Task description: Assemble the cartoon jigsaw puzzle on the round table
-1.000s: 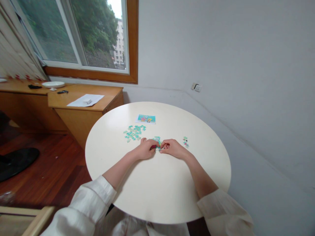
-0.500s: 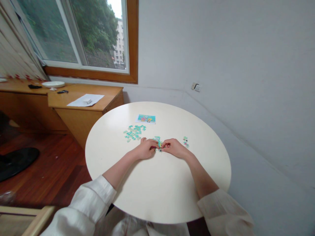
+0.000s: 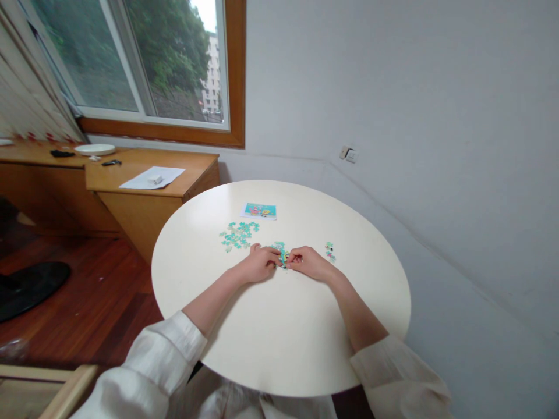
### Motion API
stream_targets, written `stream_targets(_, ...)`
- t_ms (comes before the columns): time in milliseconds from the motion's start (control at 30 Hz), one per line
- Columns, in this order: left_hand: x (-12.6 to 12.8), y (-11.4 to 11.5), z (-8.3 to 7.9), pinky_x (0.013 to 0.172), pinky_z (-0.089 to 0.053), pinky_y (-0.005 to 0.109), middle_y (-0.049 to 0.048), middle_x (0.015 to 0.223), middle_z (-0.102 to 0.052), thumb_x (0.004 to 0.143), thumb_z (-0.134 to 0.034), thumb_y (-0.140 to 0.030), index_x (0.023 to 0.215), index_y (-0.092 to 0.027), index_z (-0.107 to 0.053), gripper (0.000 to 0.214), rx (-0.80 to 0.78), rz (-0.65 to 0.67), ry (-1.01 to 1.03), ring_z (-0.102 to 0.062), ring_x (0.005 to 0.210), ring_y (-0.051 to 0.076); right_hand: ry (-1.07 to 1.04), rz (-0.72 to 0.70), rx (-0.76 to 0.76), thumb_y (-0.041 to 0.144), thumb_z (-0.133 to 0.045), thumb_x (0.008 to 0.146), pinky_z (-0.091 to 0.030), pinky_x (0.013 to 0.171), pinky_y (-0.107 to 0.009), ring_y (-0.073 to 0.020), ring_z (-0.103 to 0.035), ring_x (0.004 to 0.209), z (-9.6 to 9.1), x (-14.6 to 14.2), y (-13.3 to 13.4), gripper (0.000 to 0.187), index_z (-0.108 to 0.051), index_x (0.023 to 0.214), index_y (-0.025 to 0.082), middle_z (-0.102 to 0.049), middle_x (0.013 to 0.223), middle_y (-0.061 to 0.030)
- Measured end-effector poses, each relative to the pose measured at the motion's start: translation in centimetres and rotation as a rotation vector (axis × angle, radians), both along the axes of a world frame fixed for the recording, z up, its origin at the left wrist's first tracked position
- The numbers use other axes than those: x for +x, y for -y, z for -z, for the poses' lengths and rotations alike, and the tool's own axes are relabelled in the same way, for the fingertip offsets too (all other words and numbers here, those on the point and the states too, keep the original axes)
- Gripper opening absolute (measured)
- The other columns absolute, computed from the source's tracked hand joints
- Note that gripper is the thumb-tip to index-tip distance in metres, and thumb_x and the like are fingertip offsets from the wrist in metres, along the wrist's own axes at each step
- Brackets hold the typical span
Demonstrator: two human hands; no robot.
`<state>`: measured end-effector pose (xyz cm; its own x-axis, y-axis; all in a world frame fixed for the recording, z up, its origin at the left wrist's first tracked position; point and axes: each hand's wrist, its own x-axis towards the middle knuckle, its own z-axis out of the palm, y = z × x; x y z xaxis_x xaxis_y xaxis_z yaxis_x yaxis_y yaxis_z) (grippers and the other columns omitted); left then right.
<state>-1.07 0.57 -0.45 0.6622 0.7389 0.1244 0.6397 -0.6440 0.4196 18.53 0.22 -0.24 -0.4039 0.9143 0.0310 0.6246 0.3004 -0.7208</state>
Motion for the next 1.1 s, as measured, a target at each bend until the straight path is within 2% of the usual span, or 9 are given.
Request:
stream_targets(300, 0.0, 0.7, -1.0, 0.104, -0.013, 0.062, 0.0048, 0.115, -0.062, 0.074, -0.038, -0.005, 0.091, -0.026, -0.069, 0.040, 0.065, 0.049, -0.038, -0.052, 0.112, 0.021, 0.028, 0.002, 0.012, 0.021, -0.056, 0.069, -0.031, 0.054, -0.022, -0.0097, -0.042, 0.057, -0.3, -0.3, 0.2, 0.010, -0.060, 0.063, 0.015, -0.053, 0.058, 0.0021)
stream_targets(500, 0.0, 0.6, -0.8, 0.105, -0.018, 0.057, 0.0025, 0.109, -0.065, 0.072, -0.037, -0.006, 0.090, -0.024, -0.067, 0.038, 0.012, 0.021, 0.021, -0.056, 0.105, 0.020, 0.021, 0.004, 0.019, 0.016, -0.054, 0.066, -0.028, 0.051, -0.021, -0.0079, -0.037, 0.053, -0.5, -0.6, 0.5, 0.008, -0.058, 0.060, 0.015, -0.045, 0.053, 0.0047)
stream_targets(600, 0.1, 0.4, -0.5, 0.106, -0.021, 0.052, 0.0013, 0.097, -0.069, 0.074, -0.036, -0.008, 0.094, -0.023, -0.065, 0.039, -0.045, -0.038, 0.065, -0.060, 0.096, 0.018, -0.025, 0.017, 0.014, 0.020, -0.055, 0.067, -0.027, 0.050, -0.021, -0.0078, -0.035, 0.053, -0.4, -0.4, 0.4, 0.009, -0.059, 0.062, 0.014, -0.043, 0.053, 0.0050)
stream_targets(700, 0.2, 0.2, -0.3, 0.107, -0.022, 0.048, 0.0007, 0.094, -0.070, 0.075, -0.036, -0.009, 0.095, -0.023, -0.064, 0.037, -0.060, -0.060, 0.085, -0.060, 0.094, 0.017, -0.087, 0.032, 0.020, 0.025, -0.058, 0.068, -0.025, 0.049, -0.021, -0.0078, -0.034, 0.052, -0.1, -0.3, 0.2, 0.011, -0.060, 0.065, 0.014, -0.039, 0.051, 0.0061)
stream_targets(933, 0.2, 0.1, -0.2, 0.105, -0.026, 0.046, -0.0002, 0.090, -0.069, 0.072, -0.036, -0.007, 0.088, -0.022, -0.063, 0.034, -0.054, -0.059, 0.075, -0.061, 0.089, 0.017, -0.118, -0.019, -0.027, 0.027, -0.060, 0.066, -0.026, 0.050, -0.022, -0.0077, -0.035, 0.052, 0.5, -0.4, 0.0, 0.014, -0.057, 0.060, 0.015, -0.043, 0.052, 0.0054)
stream_targets(1100, 0.2, 0.0, -0.2, 0.104, -0.026, 0.046, 0.0005, 0.091, -0.069, 0.072, -0.036, -0.008, 0.088, -0.021, -0.062, 0.033, -0.063, -0.062, 0.071, -0.060, 0.088, 0.016, -0.151, 0.051, 0.012, 0.030, -0.060, 0.067, -0.023, 0.048, -0.021, -0.0070, -0.032, 0.050, 0.3, -0.6, 0.1, 0.016, -0.058, 0.061, 0.015, -0.037, 0.049, 0.0067)
